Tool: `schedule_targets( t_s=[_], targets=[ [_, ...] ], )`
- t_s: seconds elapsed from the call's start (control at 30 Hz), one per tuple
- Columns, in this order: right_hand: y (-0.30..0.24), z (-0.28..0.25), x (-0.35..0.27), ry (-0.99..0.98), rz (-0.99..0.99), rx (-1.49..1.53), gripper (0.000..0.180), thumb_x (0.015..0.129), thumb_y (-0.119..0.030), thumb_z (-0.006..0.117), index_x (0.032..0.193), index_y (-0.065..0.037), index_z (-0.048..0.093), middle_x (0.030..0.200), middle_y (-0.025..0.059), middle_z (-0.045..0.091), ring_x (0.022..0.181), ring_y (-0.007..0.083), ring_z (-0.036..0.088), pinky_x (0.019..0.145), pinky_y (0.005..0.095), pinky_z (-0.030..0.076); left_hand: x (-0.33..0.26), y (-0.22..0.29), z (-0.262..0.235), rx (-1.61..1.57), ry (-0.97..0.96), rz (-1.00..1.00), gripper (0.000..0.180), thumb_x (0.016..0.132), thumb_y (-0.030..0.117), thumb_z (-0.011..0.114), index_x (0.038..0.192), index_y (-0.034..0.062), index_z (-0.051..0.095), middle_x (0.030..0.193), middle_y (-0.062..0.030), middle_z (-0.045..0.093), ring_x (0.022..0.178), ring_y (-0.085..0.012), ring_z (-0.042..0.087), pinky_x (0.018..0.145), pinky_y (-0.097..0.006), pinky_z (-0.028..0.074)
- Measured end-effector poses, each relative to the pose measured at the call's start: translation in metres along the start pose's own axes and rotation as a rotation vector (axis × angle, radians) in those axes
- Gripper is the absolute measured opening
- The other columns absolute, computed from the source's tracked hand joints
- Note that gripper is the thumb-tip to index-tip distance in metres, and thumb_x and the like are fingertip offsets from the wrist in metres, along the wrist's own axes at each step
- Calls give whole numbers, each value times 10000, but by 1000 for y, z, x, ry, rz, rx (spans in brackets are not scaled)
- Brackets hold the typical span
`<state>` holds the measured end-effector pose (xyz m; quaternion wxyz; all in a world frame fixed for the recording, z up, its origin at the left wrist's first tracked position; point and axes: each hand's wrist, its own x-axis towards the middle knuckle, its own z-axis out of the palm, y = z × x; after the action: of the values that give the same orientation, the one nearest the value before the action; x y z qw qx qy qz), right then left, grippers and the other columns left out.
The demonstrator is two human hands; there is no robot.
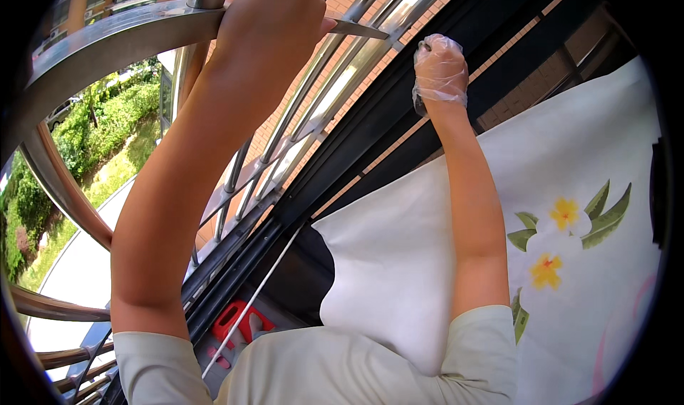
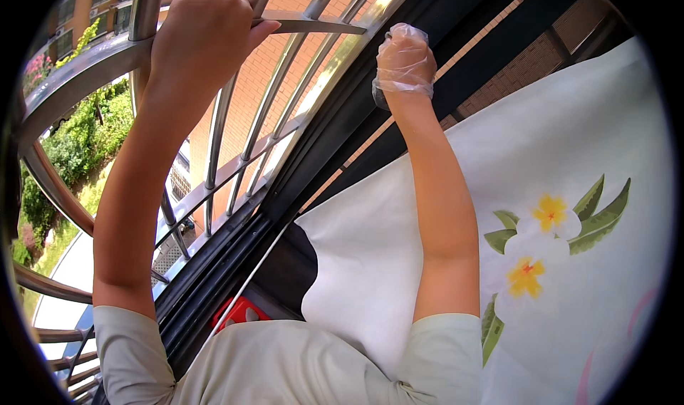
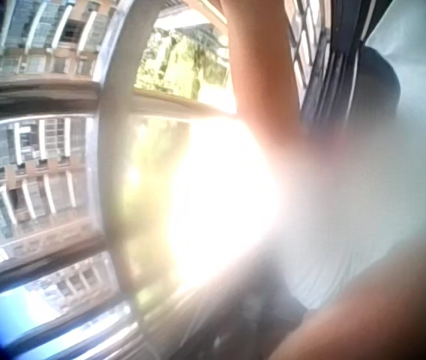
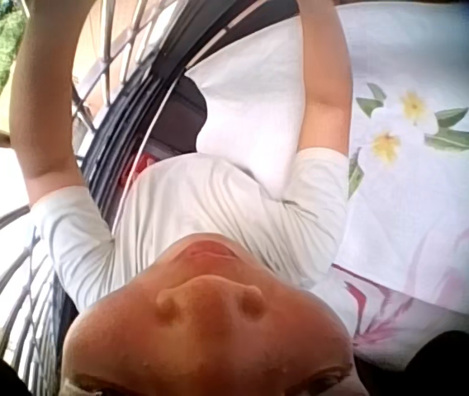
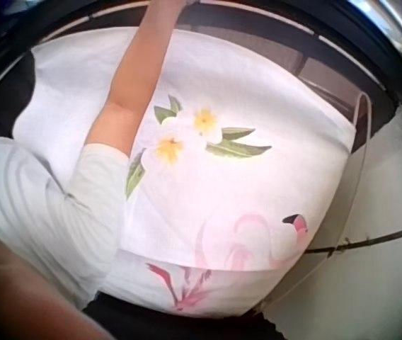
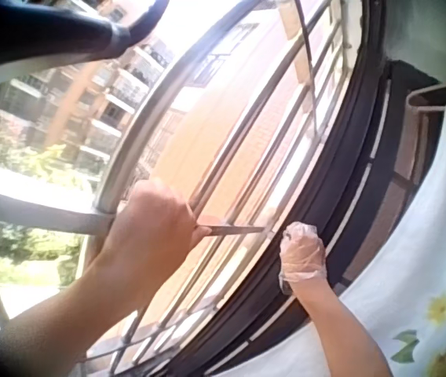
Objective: The person cleans a balcony area by first moving a red stool and a blue bag to clear space. They then sit on the floor to wash a rag in a bucket of water. Finally, they stand and wipe the metal balcony railing and window frame with the wet rag.
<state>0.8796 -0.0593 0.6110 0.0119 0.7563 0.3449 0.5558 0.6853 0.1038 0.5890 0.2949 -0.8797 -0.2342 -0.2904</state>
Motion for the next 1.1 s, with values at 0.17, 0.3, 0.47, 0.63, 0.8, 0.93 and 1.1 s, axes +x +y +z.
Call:
schedule_targets(
  t_s=[0.17,0.3,0.47,0.63,0.8,0.93,1.1],
  targets=[
    [-37,35,-61,-131,-63,-206,113,752,-156,620,782,-73,549,718,85,572,631,201,638,534,282,543,-1,-3,4,27,97,-34,484,869,515,425,685,119,635,620,3,537,638,-151,525,572,-309,358],
    [-69,65,-140,-338,-97,-169,218,722,-212,652,862,-78,555,772,69,584,698,149,631,503,251,532,0,1,2,-20,45,-36,484,866,516,432,683,116,636,618,4,540,638,-153,526,577,-309,361],
    [-101,99,-208,-517,-148,-16,102,779,-162,566,821,-69,561,729,73,587,635,167,645,461,289,525,-1,-3,-2,-4,53,-46,493,866,521,430,700,111,648,627,-1,549,672,-160,534,583,-314,364],
    [-135,123,-258,-924,52,243,136,799,-98,514,781,-10,617,847,170,647,739,279,666,586,380,548,2,6,11,-55,322,-150,550,852,540,456,604,74,611,568,-13,468,577,-118,513,533,-258,413],
    [-103,93,-187,-840,543,822,220,720,-158,665,885,-17,630,783,126,633,752,213,636,705,296,499,3,5,14,2,329,-141,560,852,552,452,602,73,600,574,-11,470,592,-121,516,527,-250,403],
    [-32,7,-52,-21,656,1140,163,757,-86,661,869,19,607,782,91,579,562,163,615,508,277,513,4,4,12,22,264,-135,559,856,552,448,599,74,584,577,-11,470,591,-122,505,527,-245,396],
    [31,-19,42,292,380,628,165,738,-98,650,857,14,626,837,170,605,726,297,612,675,358,513,6,5,0,-14,200,-127,556,849,566,443,620,78,577,591,-2,463,611,-120,480,521,-250,381]
  ],
)
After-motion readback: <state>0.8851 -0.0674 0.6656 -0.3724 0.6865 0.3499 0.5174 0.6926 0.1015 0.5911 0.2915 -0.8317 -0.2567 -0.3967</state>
